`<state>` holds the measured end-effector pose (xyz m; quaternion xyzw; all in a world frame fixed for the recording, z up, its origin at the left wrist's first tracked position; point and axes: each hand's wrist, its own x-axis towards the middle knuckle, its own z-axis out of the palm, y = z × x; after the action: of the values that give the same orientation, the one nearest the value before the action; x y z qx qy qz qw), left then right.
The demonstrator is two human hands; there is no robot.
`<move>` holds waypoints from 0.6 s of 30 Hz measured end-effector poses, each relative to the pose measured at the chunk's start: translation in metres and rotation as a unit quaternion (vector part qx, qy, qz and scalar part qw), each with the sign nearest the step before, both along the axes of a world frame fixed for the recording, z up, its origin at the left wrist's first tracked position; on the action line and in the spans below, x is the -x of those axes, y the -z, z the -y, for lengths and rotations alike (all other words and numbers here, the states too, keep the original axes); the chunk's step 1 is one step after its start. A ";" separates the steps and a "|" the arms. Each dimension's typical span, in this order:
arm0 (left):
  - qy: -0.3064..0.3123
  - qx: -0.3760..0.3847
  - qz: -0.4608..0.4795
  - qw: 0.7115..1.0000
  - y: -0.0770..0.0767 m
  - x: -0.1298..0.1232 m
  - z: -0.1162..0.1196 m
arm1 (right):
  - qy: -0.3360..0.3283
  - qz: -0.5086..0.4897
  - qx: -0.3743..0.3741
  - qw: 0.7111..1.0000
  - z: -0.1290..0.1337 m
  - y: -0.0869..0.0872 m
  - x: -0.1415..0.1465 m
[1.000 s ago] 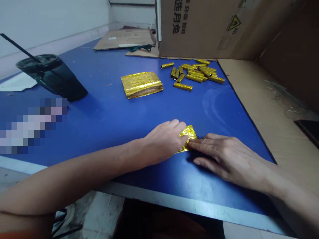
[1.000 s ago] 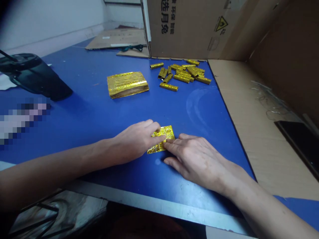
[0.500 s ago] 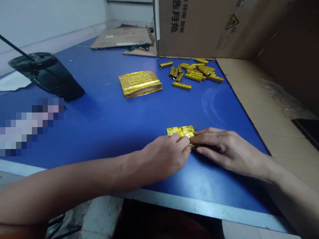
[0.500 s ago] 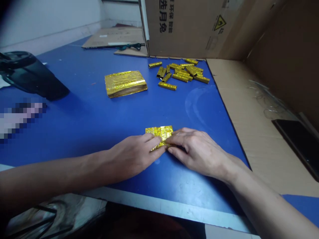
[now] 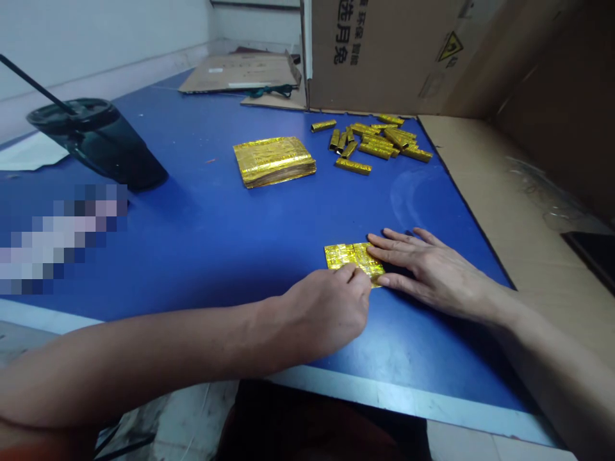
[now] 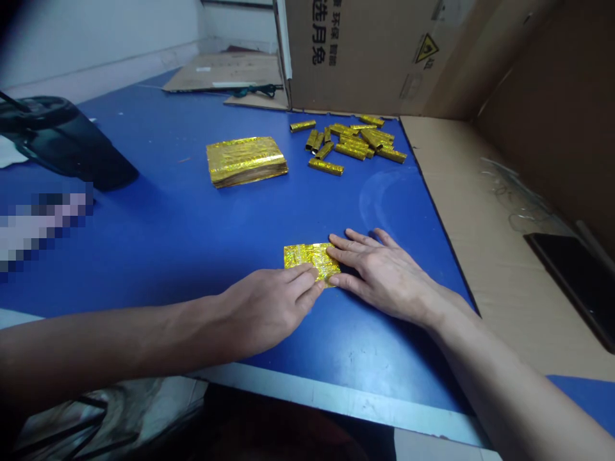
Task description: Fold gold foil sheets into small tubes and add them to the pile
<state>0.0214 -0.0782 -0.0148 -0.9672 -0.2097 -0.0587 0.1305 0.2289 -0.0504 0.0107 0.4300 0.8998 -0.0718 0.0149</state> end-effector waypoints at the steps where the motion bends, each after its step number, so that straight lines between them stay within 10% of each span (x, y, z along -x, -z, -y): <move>1: -0.003 0.001 0.003 1.000 0.001 -0.001 0.001 | 0.004 0.001 0.002 1.000 0.001 0.000 0.002; 12: 0.020 0.075 0.062 0.995 0.007 -0.007 0.008 | -0.098 -0.115 0.111 0.982 0.012 0.002 0.024; 18: 0.017 0.073 0.052 0.996 0.001 -0.007 0.012 | -0.045 -0.065 0.072 0.994 0.002 0.002 0.016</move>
<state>0.0279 -0.0900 -0.0155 -0.9734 -0.2030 -0.0955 0.0471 0.2125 -0.0522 0.0091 0.3814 0.9097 -0.1638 -0.0090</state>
